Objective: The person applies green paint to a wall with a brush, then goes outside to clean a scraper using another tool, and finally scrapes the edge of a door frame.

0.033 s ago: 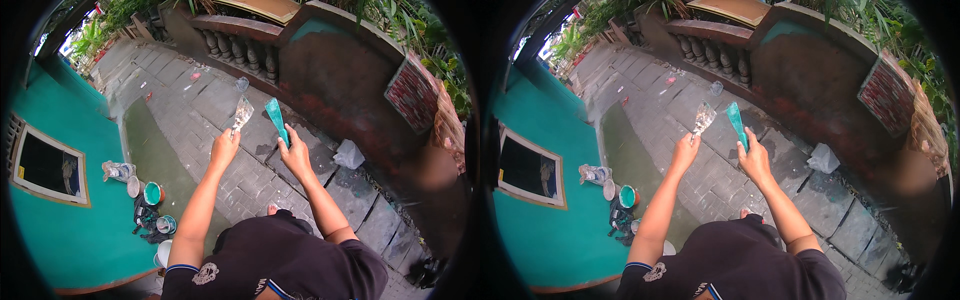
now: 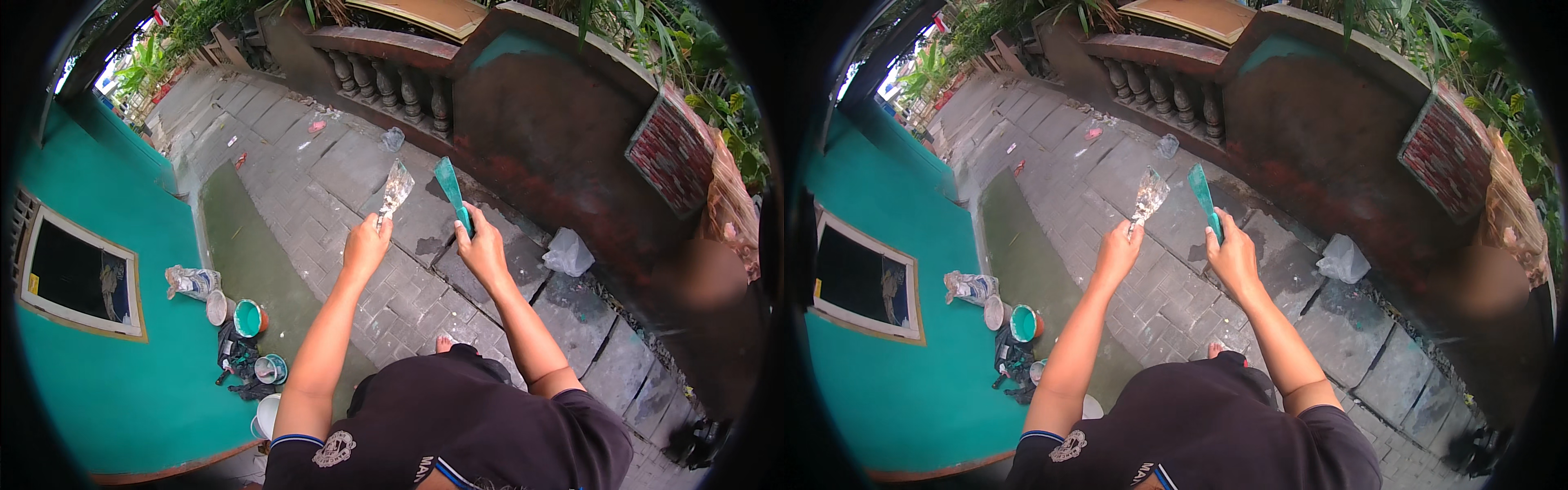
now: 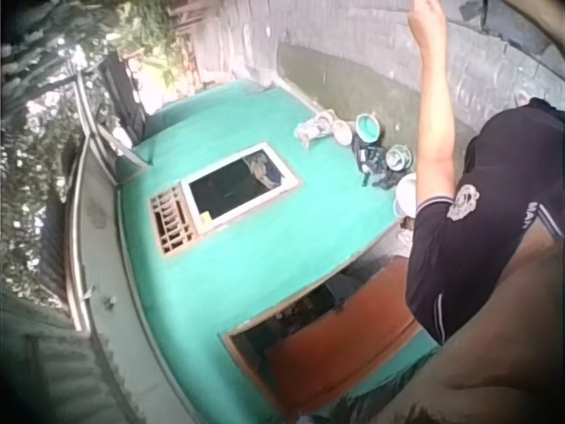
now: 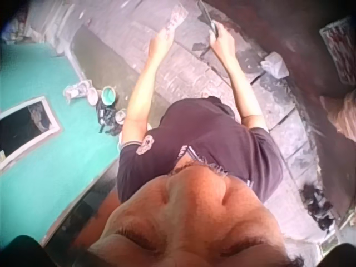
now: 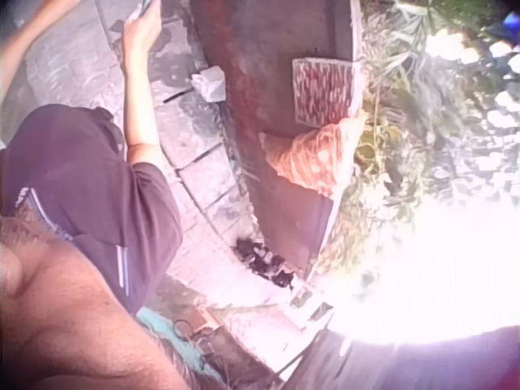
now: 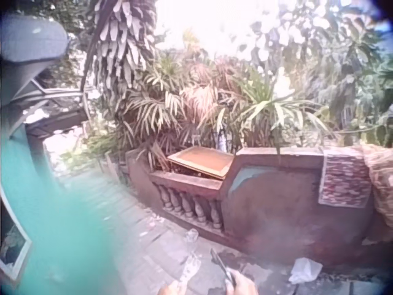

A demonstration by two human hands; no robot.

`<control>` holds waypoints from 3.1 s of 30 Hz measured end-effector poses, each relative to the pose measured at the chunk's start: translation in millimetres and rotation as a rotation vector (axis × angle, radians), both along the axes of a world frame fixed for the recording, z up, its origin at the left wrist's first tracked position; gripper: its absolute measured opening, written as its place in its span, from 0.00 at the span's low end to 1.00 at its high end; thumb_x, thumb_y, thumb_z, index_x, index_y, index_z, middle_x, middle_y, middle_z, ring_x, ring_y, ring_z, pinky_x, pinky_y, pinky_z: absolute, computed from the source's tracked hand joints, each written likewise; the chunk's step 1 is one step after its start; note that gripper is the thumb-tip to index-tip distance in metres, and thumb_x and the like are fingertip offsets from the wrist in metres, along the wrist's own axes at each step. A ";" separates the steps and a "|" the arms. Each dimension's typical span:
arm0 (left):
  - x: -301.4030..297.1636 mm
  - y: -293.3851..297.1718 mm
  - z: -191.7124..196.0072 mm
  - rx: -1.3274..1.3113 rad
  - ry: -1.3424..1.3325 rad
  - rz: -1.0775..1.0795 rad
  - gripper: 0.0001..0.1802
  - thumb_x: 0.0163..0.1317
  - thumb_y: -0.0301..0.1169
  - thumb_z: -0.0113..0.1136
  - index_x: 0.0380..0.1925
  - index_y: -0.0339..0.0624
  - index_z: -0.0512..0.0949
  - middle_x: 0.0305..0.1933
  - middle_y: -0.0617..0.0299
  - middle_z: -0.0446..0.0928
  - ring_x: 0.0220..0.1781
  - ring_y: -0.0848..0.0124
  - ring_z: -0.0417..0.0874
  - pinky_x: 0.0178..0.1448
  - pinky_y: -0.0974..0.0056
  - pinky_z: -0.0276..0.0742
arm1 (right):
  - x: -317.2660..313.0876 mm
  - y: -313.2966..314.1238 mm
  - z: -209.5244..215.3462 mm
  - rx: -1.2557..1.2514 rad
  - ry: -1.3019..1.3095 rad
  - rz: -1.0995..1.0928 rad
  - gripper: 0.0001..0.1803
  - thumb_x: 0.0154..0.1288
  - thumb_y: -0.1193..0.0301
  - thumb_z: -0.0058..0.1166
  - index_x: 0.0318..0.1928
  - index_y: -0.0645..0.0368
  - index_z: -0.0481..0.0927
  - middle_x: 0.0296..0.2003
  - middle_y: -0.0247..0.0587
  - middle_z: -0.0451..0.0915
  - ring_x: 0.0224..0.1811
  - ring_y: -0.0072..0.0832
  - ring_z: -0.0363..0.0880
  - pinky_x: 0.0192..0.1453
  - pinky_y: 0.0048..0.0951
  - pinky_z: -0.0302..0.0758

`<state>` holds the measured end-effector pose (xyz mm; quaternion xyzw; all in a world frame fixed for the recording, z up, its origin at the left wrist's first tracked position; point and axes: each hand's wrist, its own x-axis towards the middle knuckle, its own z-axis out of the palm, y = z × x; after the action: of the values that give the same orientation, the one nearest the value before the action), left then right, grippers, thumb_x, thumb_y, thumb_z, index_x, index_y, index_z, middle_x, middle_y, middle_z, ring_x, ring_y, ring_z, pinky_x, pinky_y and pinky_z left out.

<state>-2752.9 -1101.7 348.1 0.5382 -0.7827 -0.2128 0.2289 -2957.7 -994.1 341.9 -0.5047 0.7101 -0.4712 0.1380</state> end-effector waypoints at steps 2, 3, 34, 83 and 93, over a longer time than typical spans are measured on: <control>-3.9 11.4 2.0 -0.040 -0.054 -0.037 0.20 0.67 0.44 0.53 0.28 0.35 0.75 0.25 0.39 0.79 0.31 0.41 0.81 0.35 0.44 0.75 | -6.6 -11.5 -1.0 0.009 0.098 -0.008 0.23 0.65 0.70 0.53 0.60 0.56 0.72 0.42 0.57 0.80 0.43 0.54 0.80 0.48 0.46 0.76; -7.5 16.0 -1.0 -0.052 -0.074 -0.056 0.20 0.67 0.43 0.53 0.28 0.35 0.75 0.25 0.39 0.79 0.31 0.41 0.81 0.36 0.44 0.75 | -2.6 -14.2 1.5 0.068 0.137 -0.017 0.22 0.64 0.70 0.53 0.59 0.56 0.73 0.44 0.57 0.79 0.44 0.54 0.79 0.48 0.46 0.75; 32.0 17.5 -31.1 -0.035 0.175 0.070 0.22 0.70 0.45 0.52 0.28 0.35 0.72 0.16 0.46 0.71 0.20 0.51 0.74 0.27 0.53 0.67 | 45.1 16.4 8.7 0.355 -0.929 0.409 0.30 0.76 0.55 0.42 0.72 0.51 0.57 0.19 0.24 0.61 0.15 0.15 0.56 0.19 0.22 0.56; 214.5 59.4 -4.4 -0.566 -0.377 0.172 0.24 0.53 0.41 0.68 0.50 0.49 0.81 0.31 0.64 0.70 0.36 0.67 0.74 0.37 0.62 0.76 | 151.9 10.5 54.3 0.373 0.355 0.565 0.21 0.68 0.65 0.48 0.59 0.57 0.75 0.28 0.59 0.81 0.36 0.54 0.82 0.43 0.49 0.76; 110.1 43.4 -4.2 -0.574 -0.325 -0.191 0.22 0.55 0.41 0.67 0.49 0.49 0.80 0.32 0.64 0.71 0.36 0.67 0.75 0.38 0.63 0.77 | 48.8 -16.6 -20.3 0.329 0.194 0.213 0.21 0.71 0.63 0.43 0.58 0.60 0.75 0.40 0.64 0.81 0.46 0.57 0.80 0.54 0.50 0.75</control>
<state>-2642.7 -1058.3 343.9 0.4030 -0.8838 0.0843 0.2222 -2908.9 -1010.6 321.6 -0.5905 0.7300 -0.2810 0.1986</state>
